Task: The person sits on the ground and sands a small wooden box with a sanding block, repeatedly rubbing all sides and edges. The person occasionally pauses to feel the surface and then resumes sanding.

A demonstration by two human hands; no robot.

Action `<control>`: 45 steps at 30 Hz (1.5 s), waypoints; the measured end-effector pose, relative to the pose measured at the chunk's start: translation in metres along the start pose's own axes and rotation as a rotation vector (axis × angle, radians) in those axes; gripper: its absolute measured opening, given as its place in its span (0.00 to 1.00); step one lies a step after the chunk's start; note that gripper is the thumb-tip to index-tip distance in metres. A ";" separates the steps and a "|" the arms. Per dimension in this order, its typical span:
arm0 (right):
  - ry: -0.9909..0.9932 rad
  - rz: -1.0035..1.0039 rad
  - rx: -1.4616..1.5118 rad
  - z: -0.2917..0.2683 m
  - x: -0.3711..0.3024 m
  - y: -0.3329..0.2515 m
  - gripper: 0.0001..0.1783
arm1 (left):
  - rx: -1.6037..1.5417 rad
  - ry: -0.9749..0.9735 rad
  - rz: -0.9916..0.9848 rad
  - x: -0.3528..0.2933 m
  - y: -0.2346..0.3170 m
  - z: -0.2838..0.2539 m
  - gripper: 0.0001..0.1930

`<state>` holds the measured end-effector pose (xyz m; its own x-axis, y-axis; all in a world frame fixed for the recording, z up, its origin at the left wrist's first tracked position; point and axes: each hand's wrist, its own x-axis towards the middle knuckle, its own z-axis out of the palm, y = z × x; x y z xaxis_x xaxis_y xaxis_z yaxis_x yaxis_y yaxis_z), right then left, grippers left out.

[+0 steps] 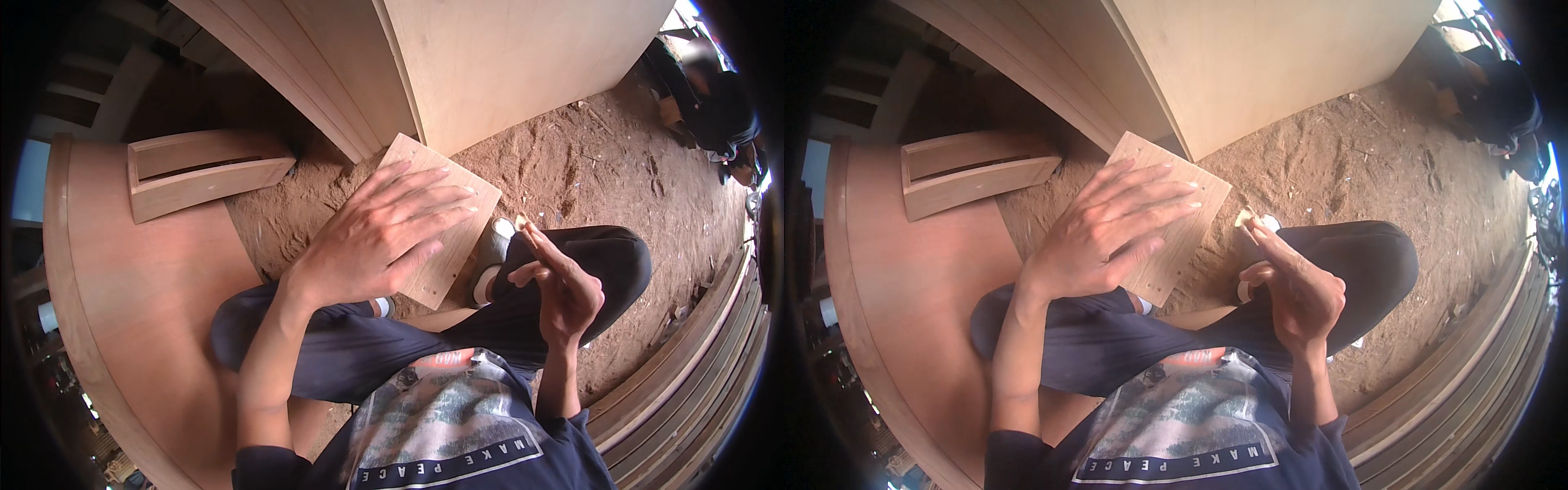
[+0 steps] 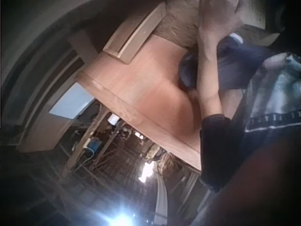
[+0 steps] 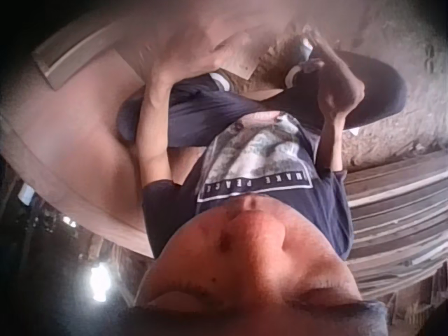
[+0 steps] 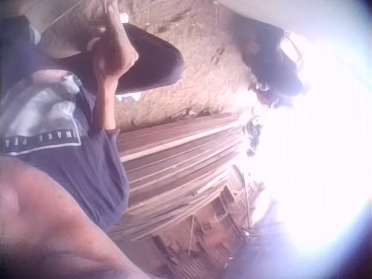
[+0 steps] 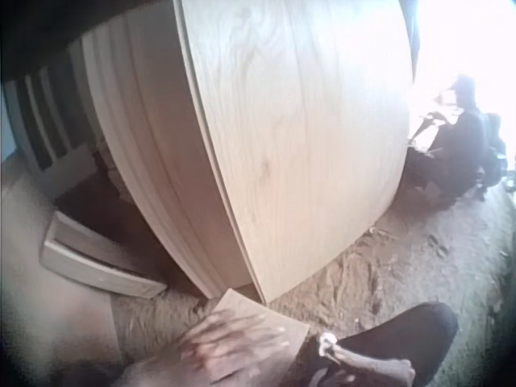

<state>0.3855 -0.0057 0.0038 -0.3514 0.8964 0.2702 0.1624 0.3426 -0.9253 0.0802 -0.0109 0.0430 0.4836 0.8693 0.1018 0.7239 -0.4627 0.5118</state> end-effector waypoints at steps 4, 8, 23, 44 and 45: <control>0.018 0.065 0.026 0.007 0.001 -0.002 0.21 | -0.003 -0.007 0.033 0.001 0.004 -0.006 0.28; -0.056 0.021 -0.095 0.018 0.013 -0.014 0.24 | -0.082 0.049 0.026 0.003 -0.001 -0.006 0.26; -0.322 -0.266 -0.152 0.034 0.029 0.008 0.27 | 0.122 0.281 -0.180 -0.006 -0.023 -0.014 0.21; -0.286 0.107 -0.206 0.039 0.021 -0.002 0.19 | -0.116 1.420 0.649 -0.138 0.040 -0.174 0.22; -0.289 0.107 -0.200 0.040 0.021 0.001 0.19 | -0.100 1.427 0.644 -0.143 0.041 -0.175 0.22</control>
<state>0.3413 0.0019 -0.0017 -0.5642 0.8233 0.0619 0.3790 0.3249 -0.8665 -0.0454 -0.1242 0.1984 -0.2025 0.0044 0.9793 0.5244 -0.8440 0.1122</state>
